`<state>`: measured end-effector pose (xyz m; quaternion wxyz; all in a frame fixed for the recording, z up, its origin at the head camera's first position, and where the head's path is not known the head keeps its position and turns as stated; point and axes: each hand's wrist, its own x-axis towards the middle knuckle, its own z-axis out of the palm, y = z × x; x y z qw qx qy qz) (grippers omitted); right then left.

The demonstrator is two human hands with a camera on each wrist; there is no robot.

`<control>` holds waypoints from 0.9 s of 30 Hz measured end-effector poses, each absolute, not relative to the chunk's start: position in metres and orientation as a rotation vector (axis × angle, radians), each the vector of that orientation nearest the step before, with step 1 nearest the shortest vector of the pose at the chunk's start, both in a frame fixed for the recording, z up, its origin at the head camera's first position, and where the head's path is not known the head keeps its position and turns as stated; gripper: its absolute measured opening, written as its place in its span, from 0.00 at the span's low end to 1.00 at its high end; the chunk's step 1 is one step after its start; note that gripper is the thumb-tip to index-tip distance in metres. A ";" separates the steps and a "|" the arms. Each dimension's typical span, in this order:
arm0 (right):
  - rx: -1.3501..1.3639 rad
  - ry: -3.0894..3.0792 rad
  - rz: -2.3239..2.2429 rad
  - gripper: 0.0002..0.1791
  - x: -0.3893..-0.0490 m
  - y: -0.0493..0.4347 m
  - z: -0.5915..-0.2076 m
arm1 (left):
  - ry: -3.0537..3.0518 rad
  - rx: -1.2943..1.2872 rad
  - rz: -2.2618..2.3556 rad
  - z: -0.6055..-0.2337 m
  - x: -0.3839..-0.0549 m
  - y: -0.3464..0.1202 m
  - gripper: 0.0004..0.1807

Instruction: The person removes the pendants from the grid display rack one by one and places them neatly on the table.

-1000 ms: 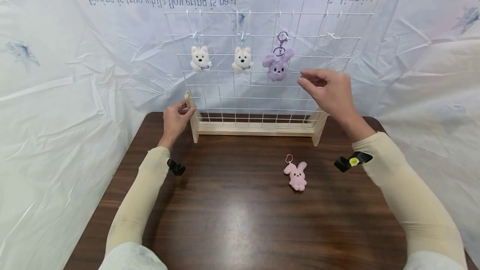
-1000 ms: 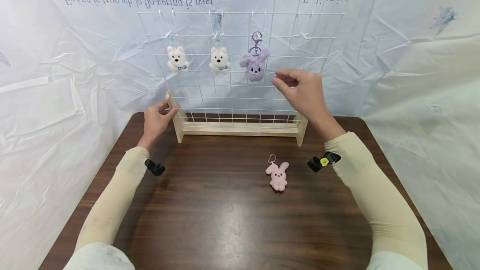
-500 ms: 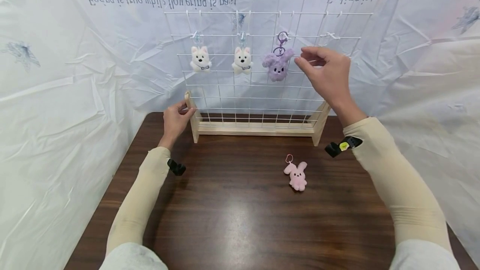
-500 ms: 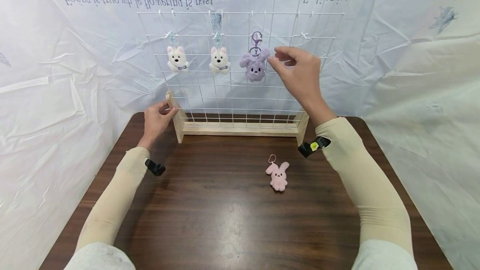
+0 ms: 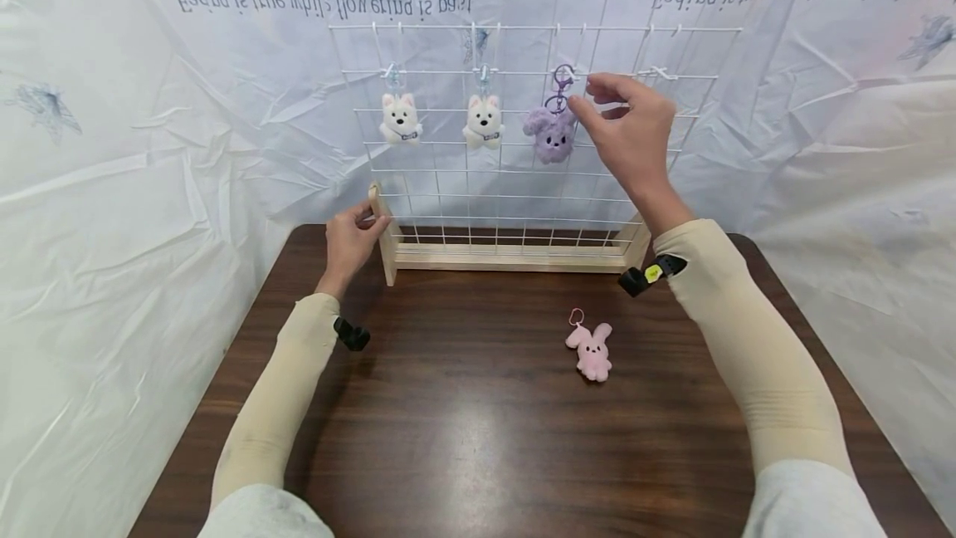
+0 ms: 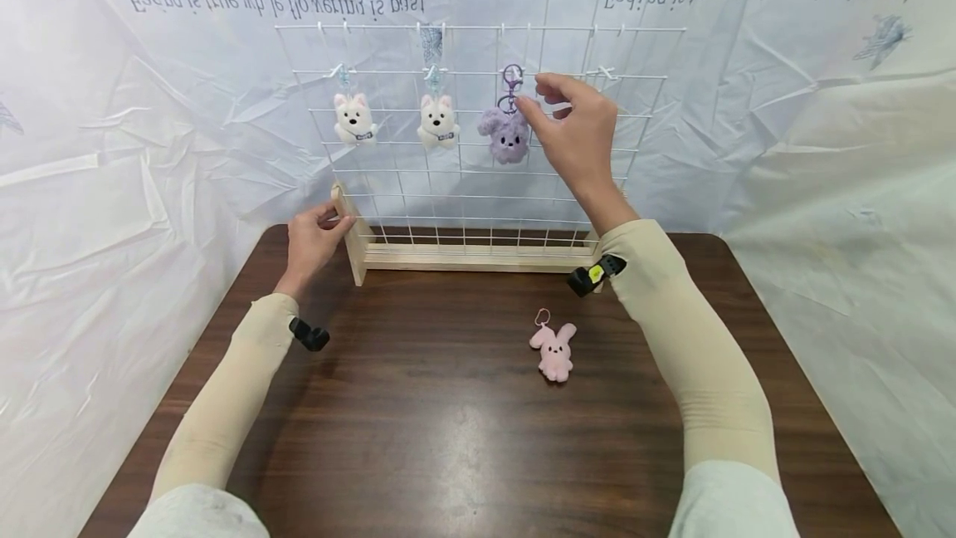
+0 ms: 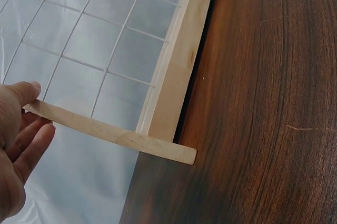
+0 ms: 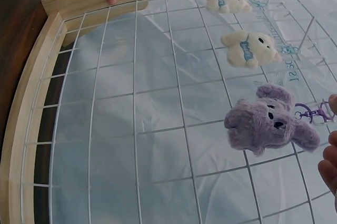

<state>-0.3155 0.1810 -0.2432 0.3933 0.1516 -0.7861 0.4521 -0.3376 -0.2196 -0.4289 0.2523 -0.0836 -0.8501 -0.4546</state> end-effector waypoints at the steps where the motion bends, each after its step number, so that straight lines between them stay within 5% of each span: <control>1: 0.384 -1.991 1.144 0.20 -0.317 0.180 -0.243 | -2.316 -0.226 -1.228 -0.429 -0.337 -0.220 0.21; 27: 0.327 -1.913 1.021 0.22 -0.334 0.159 -0.249 | -2.336 -0.224 -1.218 -0.429 -0.337 -0.220 0.22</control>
